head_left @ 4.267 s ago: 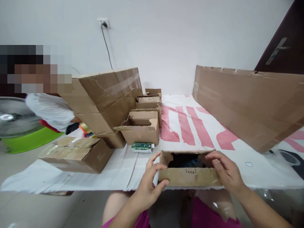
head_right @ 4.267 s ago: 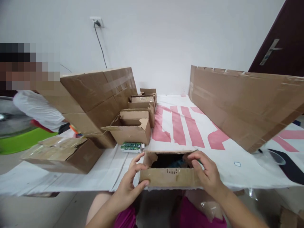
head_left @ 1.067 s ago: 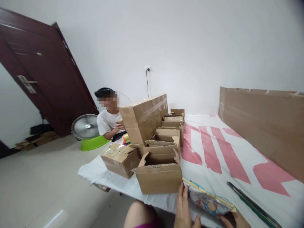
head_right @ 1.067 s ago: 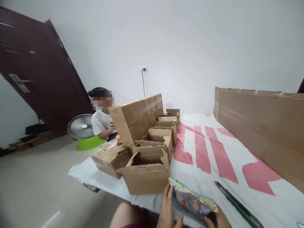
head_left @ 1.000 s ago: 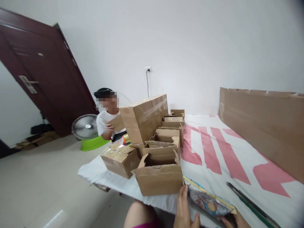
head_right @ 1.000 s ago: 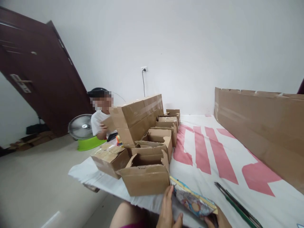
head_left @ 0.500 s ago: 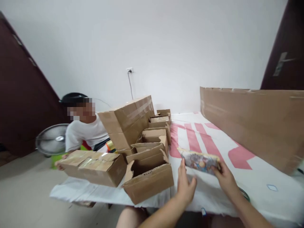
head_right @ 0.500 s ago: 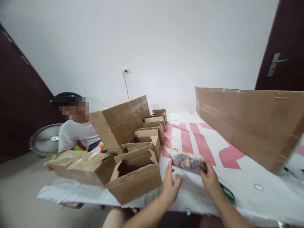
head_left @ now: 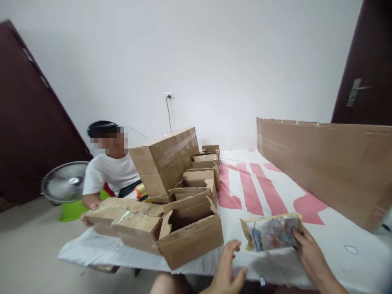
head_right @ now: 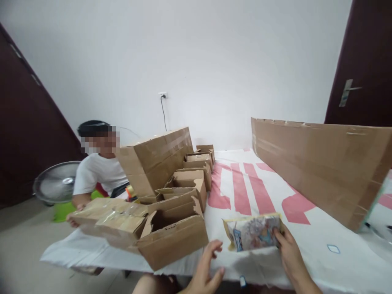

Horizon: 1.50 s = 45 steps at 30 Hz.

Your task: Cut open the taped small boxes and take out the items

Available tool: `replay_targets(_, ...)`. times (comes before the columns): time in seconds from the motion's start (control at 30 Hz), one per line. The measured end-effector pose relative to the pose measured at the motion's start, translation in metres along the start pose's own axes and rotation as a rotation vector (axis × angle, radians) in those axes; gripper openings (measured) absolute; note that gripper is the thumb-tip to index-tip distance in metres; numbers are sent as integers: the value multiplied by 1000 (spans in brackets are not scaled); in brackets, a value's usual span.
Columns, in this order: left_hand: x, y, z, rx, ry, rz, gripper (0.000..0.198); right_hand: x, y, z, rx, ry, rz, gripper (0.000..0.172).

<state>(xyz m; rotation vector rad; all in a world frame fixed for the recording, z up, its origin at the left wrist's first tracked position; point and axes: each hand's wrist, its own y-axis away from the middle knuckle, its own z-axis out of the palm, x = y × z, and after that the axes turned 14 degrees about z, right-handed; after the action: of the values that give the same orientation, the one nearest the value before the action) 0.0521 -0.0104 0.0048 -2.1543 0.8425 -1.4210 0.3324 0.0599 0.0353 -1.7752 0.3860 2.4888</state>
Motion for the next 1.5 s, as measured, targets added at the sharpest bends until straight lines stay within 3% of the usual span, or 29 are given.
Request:
replay_targets(0.1, -23, 59, -33, 270, -92, -265, 47, 30, 11, -14, -16, -11, 110, 49)
replay_targets(0.2, -32, 77, -61, 526, -141, -394, 49, 49, 18, -1, -10, -15, 166, 55)
replay_targets(0.33, -32, 58, -79, 589, -169, -455, 52, 65, 19, 26, -42, 35, 242, 60)
replay_targets(0.47, -34, 23, -90, 618, -262, -522, 49, 82, 12, 30, -22, 144, 211, 57)
replay_targets(0.6, -42, 4, -97, 553, -328, -546, 47, 92, 8, 22, -28, 134, 242, 56)
replay_targets(0.77, -54, -9, -92, 433, -449, -582, 37, 95, 8, 20, -36, 136, 229, 55)
replay_targets(0.97, -72, -55, -96, 197, -636, -721, 22, 110, 2, 15, -30, 183, 201, 57)
replay_targets(1.13, -103, -98, -97, 172, -680, -748, 28, 121, -2, 11, -21, 232, 144, 60)
replay_targets(1.3, -130, -139, -96, 147, -705, -787, 35, 110, 3, 16, -28, 259, 140, 58)
replay_targets(1.5, -154, -188, -110, 133, -706, -865, 36, 107, 4, 20, -3, 278, 125, 64)
